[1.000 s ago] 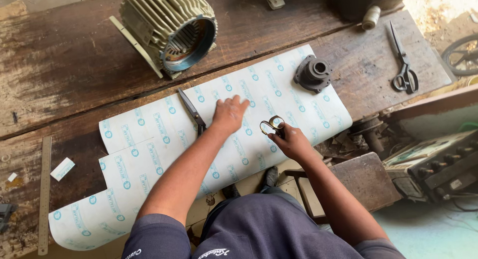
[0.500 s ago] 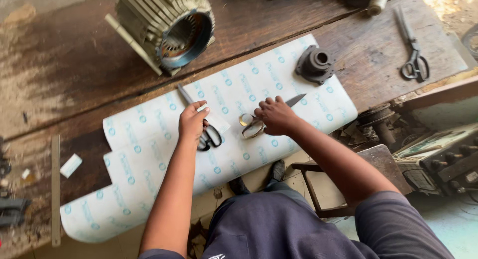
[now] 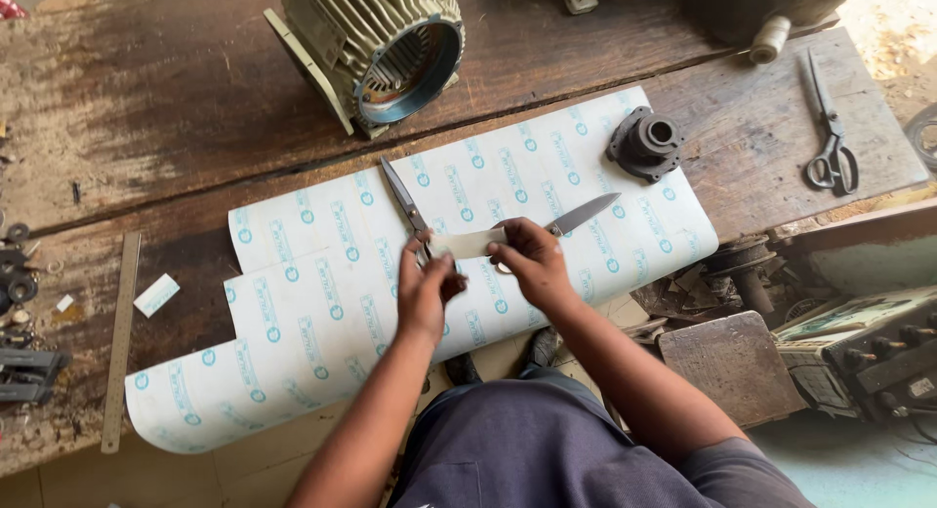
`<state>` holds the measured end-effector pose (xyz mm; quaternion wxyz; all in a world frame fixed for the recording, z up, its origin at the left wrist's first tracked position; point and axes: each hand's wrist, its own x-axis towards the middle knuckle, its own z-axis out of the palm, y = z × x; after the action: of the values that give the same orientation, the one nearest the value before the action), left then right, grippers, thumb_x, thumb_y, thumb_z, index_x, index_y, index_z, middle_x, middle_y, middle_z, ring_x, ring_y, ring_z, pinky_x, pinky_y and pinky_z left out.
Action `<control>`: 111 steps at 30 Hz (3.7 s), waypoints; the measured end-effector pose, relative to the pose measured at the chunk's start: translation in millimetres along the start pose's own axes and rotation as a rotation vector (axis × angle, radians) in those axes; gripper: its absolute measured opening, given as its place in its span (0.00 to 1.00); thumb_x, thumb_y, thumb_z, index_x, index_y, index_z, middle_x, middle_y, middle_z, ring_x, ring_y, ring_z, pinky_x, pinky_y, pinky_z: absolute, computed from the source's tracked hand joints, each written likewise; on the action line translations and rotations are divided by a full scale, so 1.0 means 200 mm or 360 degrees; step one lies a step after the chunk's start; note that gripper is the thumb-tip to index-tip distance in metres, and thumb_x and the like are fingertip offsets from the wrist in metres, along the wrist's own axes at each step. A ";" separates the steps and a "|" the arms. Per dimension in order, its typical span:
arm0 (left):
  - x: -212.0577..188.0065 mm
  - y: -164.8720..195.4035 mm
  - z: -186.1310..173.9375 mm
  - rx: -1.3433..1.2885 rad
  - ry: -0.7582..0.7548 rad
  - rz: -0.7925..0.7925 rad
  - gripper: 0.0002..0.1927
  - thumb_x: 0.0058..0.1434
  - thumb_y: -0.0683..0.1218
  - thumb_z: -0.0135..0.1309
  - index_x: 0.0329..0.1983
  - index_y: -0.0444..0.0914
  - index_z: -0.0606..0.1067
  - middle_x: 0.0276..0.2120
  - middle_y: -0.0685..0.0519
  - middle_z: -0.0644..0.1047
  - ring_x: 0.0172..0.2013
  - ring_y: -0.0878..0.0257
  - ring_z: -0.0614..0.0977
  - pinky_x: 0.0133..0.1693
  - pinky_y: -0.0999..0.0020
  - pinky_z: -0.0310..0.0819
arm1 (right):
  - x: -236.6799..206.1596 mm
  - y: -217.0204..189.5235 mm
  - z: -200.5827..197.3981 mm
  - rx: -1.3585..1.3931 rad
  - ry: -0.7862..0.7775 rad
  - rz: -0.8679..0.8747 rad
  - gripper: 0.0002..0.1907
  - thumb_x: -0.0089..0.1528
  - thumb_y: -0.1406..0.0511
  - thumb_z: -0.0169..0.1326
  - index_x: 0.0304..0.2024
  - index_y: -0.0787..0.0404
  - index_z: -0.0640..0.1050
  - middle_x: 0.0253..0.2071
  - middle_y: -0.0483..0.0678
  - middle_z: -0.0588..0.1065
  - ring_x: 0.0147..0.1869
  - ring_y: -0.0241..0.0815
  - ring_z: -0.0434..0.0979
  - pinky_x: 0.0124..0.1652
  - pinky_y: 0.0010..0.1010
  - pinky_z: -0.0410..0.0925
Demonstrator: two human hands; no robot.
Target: The person unrolls a strip of masking paper from a roll, measures and cuts a piece with scissors, then presses the cut strip onto the opening of an electric motor housing on the workbench, smoothing it in place by hand.
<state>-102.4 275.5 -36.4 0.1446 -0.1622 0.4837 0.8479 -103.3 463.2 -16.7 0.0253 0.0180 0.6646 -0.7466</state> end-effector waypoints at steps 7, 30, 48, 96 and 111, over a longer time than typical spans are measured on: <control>-0.23 0.25 0.04 0.1323 -0.0452 0.1157 0.34 0.65 0.46 0.61 0.71 0.37 0.61 0.59 0.38 0.73 0.47 0.52 0.81 0.47 0.63 0.75 | -0.11 -0.46 -0.09 -0.0875 -0.0244 -0.0419 0.19 0.58 0.72 0.63 0.51 0.66 0.73 0.36 0.48 0.78 0.39 0.37 0.81 0.38 0.29 0.75; -0.38 0.56 0.20 0.1860 -0.0497 0.1792 0.07 0.56 0.40 0.67 0.36 0.38 0.80 0.35 0.54 0.82 0.38 0.57 0.81 0.40 0.62 0.73 | -0.30 -0.56 0.18 -0.1177 -0.0124 -0.0740 0.08 0.61 0.73 0.61 0.42 0.64 0.77 0.37 0.51 0.77 0.40 0.50 0.80 0.38 0.37 0.72; -0.08 0.06 -0.12 0.0324 -0.0702 -0.0045 0.03 0.63 0.41 0.62 0.37 0.37 0.80 0.32 0.56 0.81 0.37 0.69 0.79 0.45 0.73 0.73 | -0.27 -0.06 0.06 -0.0264 -0.0312 0.0371 0.09 0.64 0.63 0.61 0.41 0.62 0.77 0.35 0.43 0.75 0.41 0.34 0.73 0.42 0.29 0.69; 0.05 -0.18 0.30 0.2931 -0.0628 0.0485 0.38 0.56 0.65 0.62 0.69 0.51 0.67 0.71 0.42 0.57 0.72 0.44 0.55 0.68 0.38 0.46 | 0.10 0.18 -0.45 -0.2055 -0.0279 0.0200 0.18 0.66 0.54 0.52 0.47 0.62 0.73 0.30 0.59 0.79 0.36 0.62 0.80 0.37 0.51 0.72; 0.07 -0.23 0.30 0.3033 -0.0661 0.0516 0.45 0.56 0.67 0.60 0.74 0.50 0.60 0.71 0.40 0.55 0.71 0.40 0.54 0.65 0.29 0.47 | 0.13 0.12 -0.45 -0.2164 -0.0384 0.0370 0.20 0.66 0.52 0.52 0.47 0.62 0.75 0.29 0.59 0.79 0.35 0.61 0.81 0.38 0.50 0.73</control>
<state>-104.9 352.1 -48.9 0.1788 0.2423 0.9453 0.1252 -128.4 548.9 -53.3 0.1842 -0.0139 0.9706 -0.1544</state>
